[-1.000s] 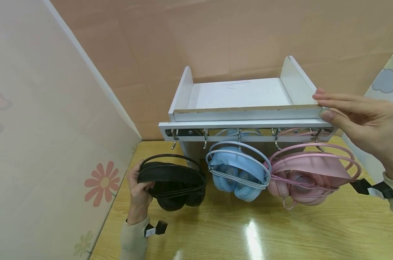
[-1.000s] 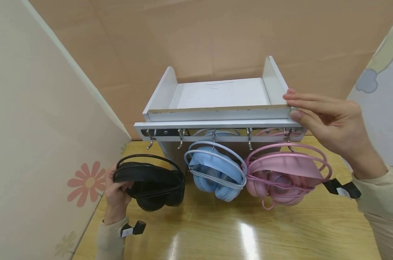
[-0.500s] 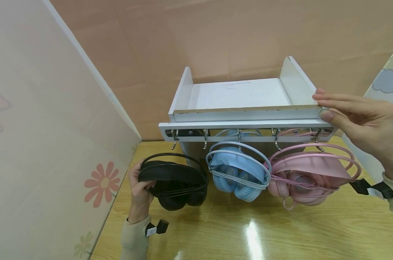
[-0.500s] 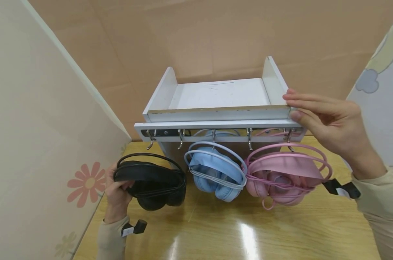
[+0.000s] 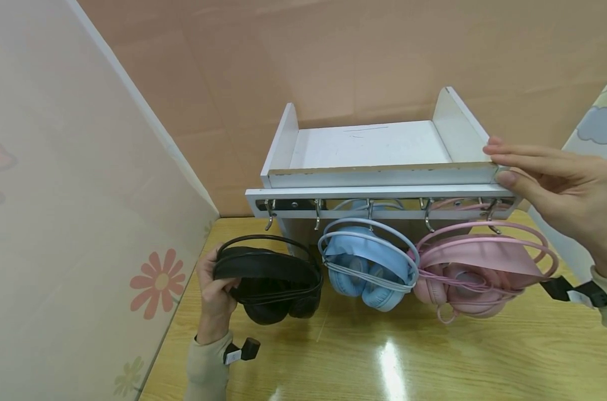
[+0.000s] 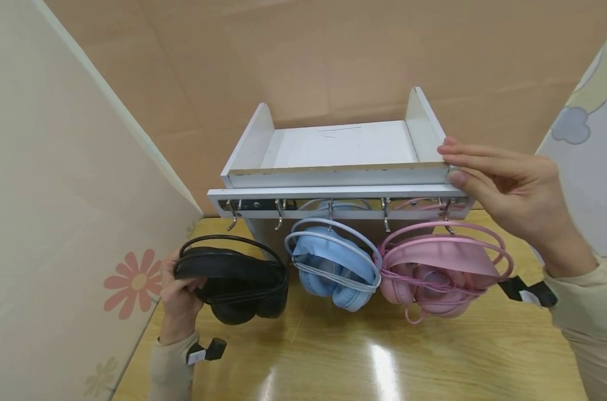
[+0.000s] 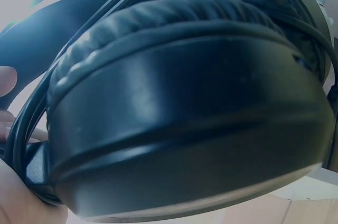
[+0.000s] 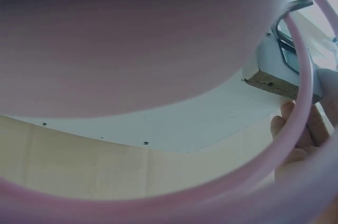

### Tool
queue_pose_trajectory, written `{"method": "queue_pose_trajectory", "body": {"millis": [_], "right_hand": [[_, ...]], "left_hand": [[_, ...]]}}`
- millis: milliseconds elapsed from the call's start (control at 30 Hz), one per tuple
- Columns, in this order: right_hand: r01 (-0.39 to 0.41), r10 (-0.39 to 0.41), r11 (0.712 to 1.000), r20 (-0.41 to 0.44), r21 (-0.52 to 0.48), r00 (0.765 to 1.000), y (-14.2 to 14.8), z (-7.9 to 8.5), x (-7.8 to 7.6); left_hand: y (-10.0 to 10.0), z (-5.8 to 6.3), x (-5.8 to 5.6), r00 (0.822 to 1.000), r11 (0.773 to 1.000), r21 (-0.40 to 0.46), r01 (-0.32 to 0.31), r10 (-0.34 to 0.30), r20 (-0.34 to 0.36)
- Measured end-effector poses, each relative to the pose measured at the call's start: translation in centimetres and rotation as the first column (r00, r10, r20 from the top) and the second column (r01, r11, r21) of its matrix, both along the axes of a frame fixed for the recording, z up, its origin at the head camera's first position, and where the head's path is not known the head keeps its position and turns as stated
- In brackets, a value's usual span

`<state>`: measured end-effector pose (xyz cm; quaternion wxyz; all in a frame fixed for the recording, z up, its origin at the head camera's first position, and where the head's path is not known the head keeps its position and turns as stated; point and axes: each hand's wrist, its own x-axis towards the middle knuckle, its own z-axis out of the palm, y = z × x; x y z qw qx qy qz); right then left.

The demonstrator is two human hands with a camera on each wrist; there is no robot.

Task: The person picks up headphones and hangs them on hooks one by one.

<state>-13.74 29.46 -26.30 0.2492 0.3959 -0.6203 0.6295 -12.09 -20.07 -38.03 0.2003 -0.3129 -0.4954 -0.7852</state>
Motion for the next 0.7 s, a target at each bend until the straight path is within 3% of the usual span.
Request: {"method": "queue_pose_trajectory", "body": {"millis": [267,400,700], "right_hand": [[0.058,-0.058,0.998,0.024,0.012,0.998,0.06,-0.1,-0.05],[0.045,-0.045,0.999,0.021,0.002,0.999,0.06,-0.09,-0.01],[0.079,-0.08,0.996,0.018,0.026,0.997,-0.02,-0.02,0.14]], "left_hand": [[0.11,0.18,-0.28,1.0,1.0,0.023,0.002,-0.002,-0.001],[0.15,0.16,-0.43,1.0,0.999,0.035,0.017,-0.017,-0.009],[0.19,0.41,-0.87,1.0,1.0,0.003,0.008,-0.008,-0.004]]}}
